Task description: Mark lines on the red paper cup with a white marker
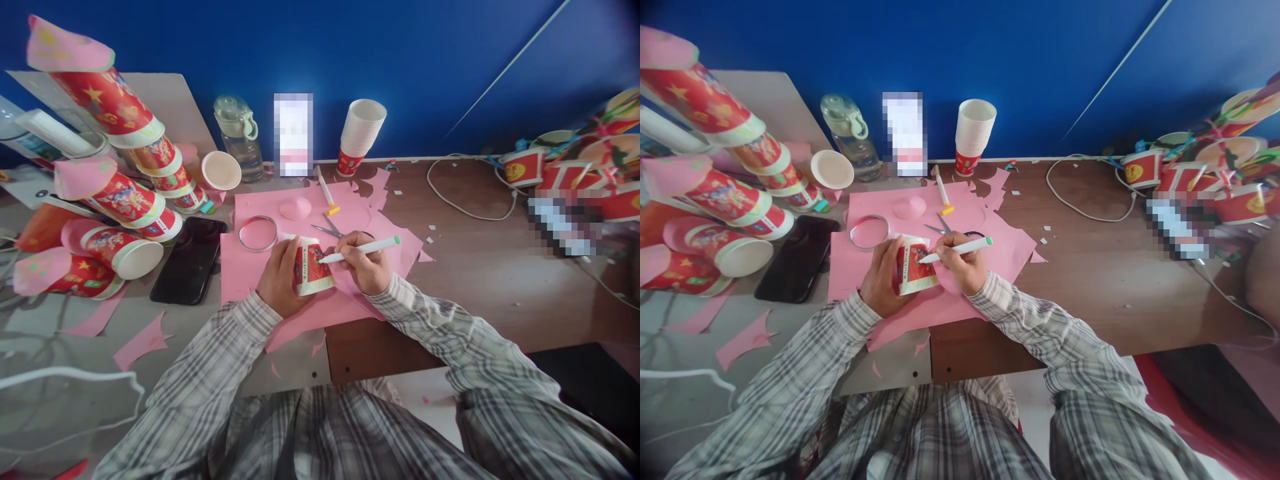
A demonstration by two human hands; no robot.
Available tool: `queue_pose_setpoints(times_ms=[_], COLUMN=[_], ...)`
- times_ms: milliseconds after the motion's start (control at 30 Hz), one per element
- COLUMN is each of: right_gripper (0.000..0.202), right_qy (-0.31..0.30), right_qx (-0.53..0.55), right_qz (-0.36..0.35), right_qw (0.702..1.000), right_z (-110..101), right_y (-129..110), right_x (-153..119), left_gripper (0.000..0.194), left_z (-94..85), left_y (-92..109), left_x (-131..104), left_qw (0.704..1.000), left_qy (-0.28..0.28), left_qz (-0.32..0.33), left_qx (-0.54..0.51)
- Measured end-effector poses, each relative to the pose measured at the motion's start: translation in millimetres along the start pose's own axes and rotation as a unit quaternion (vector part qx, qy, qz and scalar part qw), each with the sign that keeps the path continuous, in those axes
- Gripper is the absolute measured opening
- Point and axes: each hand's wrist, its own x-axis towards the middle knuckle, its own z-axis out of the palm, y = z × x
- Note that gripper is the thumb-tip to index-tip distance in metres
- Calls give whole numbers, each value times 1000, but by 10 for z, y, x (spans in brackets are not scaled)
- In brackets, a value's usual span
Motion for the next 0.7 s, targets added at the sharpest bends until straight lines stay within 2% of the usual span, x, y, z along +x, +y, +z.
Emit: queue_pose_setpoints(times_ms=[400, 567, 700], right_gripper=[11, 12, 13], right_qy=[21, -1, 11], right_qx=[5, 37, 37], right_qz=[15, 26, 27], right_qw=[1000, 999, 999], right_z=[10, 7, 3], right_y=[-15, -19, -13], right_x=[15, 21, 31], left_gripper=[79, 79, 81], left_z=[-8, -15, -17], left_y=[13, 20, 23], left_x=[11, 7, 3], left_qw=[1000, 1000, 1000], left_qy=[-2, 1, -4], left_qz=[-2, -5, -12], left_qx=[-11, -13, -19])
